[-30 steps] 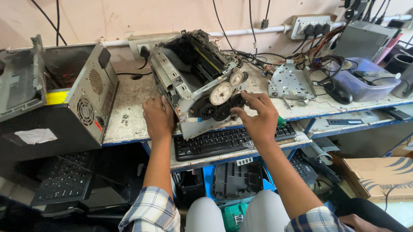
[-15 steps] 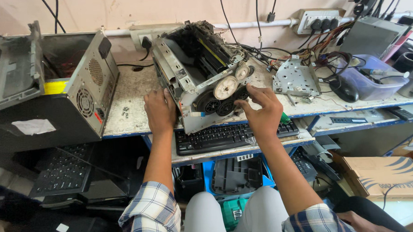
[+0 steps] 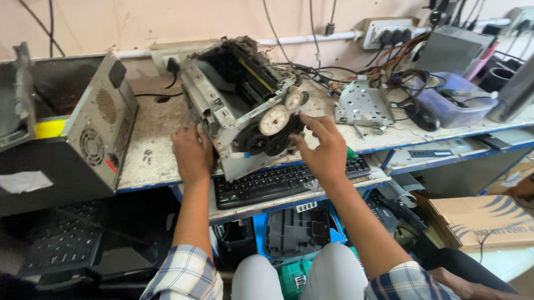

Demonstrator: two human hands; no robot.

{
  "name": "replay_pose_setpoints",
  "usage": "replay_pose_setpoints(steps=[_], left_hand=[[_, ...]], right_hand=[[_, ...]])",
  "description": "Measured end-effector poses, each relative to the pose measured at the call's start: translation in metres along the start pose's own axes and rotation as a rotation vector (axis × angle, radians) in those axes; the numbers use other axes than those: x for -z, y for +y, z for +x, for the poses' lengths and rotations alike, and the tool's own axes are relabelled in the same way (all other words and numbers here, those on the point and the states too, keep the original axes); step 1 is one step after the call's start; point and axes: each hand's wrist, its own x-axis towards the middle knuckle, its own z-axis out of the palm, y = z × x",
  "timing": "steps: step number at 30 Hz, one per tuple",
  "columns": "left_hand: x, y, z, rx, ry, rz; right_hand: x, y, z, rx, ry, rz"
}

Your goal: The person disassembles a printer by removing gears and a metal plate from the internal mechanism. They then use a screwdriver to loosen screws and remove a component from the printer chassis.

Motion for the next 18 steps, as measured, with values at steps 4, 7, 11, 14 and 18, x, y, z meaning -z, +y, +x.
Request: replay_pose_setpoints(steps=[4, 7, 11, 14, 18], left_hand=[[0.001, -0.001, 0.001, 0.032, -0.038, -0.009], [0.002, 0.003, 0.000, 0.037, -0.048, -0.003], [0.006, 0.006, 0.001, 0.044, -0.057, -0.002], [0.007, 0.008, 0.001, 0.040, -0.064, 0.013], [0.007, 0.007, 0.000, 0.041, -0.071, 0.012]], right_hand=[[0.002, -0.007, -0.011, 0.144, 0.101, -0.069], [-0.005, -0.005, -0.018, 0.086, 0.119, -0.055], [-0.017, 0.000, -0.016, -0.084, 0.127, 0.025], [-0.018, 0.004, -0.015, -0.075, 0.123, 0.036], [-0.016, 0.004, -0.021, -0.024, 0.108, 0.073]])
